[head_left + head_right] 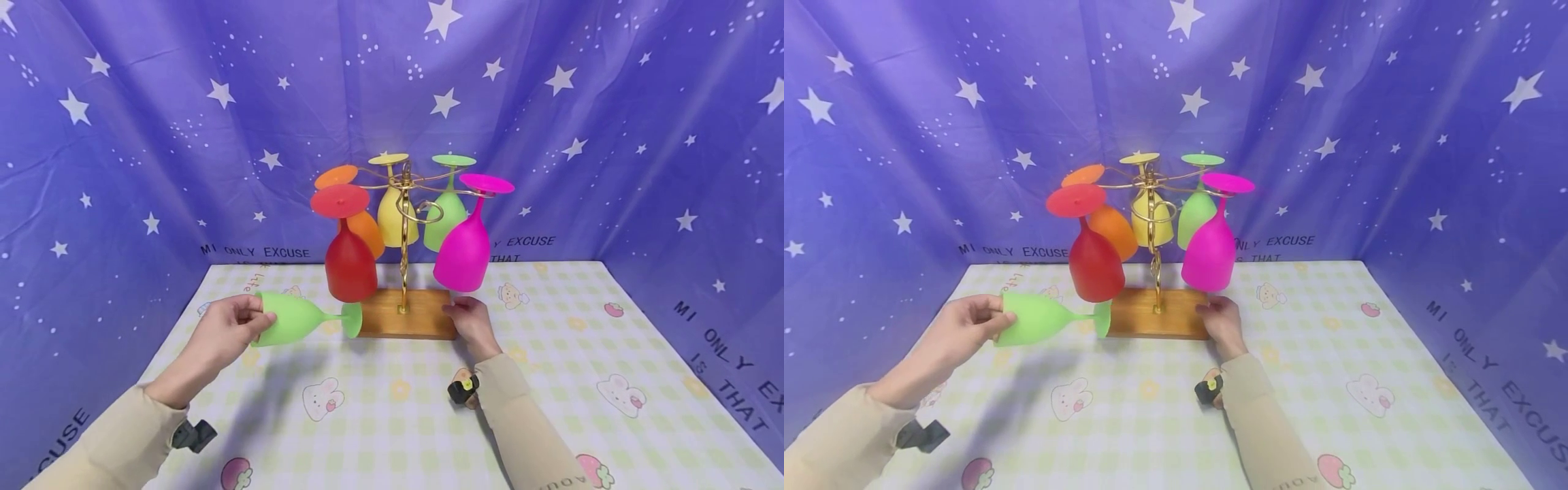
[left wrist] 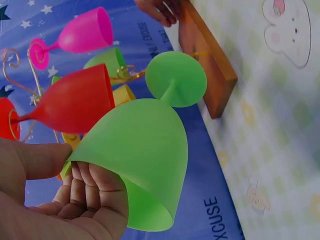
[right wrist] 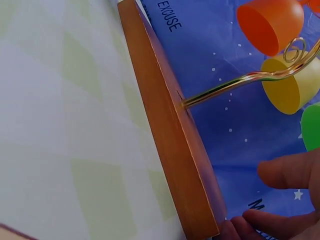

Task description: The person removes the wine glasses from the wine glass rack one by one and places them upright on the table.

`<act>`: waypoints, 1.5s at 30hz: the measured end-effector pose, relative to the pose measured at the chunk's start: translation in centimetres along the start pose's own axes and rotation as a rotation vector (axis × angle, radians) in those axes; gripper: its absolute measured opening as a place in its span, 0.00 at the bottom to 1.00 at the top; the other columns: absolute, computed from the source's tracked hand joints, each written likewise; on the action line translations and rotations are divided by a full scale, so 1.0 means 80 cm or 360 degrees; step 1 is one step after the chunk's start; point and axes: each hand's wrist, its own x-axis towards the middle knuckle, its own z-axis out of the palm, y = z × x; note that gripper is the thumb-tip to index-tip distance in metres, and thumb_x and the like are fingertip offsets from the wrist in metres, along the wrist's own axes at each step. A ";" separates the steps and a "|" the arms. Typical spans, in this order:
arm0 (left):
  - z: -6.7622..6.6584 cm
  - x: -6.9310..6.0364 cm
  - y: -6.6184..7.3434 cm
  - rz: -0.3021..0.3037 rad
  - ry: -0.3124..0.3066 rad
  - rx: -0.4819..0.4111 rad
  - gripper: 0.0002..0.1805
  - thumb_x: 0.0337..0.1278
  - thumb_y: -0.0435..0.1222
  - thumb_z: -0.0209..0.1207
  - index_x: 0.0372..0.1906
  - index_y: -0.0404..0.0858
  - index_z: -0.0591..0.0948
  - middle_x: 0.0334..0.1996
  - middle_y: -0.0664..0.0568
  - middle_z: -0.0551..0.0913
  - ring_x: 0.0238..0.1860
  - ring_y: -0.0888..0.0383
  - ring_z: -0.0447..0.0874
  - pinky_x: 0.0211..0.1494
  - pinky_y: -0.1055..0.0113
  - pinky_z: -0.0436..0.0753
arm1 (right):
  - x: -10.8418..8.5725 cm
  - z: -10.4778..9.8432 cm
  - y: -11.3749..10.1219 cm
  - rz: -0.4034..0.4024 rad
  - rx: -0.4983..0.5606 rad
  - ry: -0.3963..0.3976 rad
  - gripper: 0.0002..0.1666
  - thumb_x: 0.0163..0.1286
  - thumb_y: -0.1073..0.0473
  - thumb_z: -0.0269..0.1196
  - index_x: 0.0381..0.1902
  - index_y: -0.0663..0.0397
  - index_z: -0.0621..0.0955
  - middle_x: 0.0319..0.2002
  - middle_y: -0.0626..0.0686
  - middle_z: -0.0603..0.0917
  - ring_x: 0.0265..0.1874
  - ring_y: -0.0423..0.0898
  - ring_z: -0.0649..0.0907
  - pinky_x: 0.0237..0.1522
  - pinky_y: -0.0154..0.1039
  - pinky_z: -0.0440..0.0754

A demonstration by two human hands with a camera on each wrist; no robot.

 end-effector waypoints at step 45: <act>-0.060 0.124 -0.027 0.0222 0.0438 0.0729 0.15 0.63 0.31 0.51 0.48 0.25 0.79 0.38 0.34 0.82 0.40 0.39 0.79 0.49 0.43 0.72 | 0.004 0.004 0.011 -0.0098 -0.0556 0.0017 0.25 0.48 0.71 0.59 0.49 0.72 0.77 0.46 0.67 0.80 0.45 0.58 0.78 0.49 0.49 0.77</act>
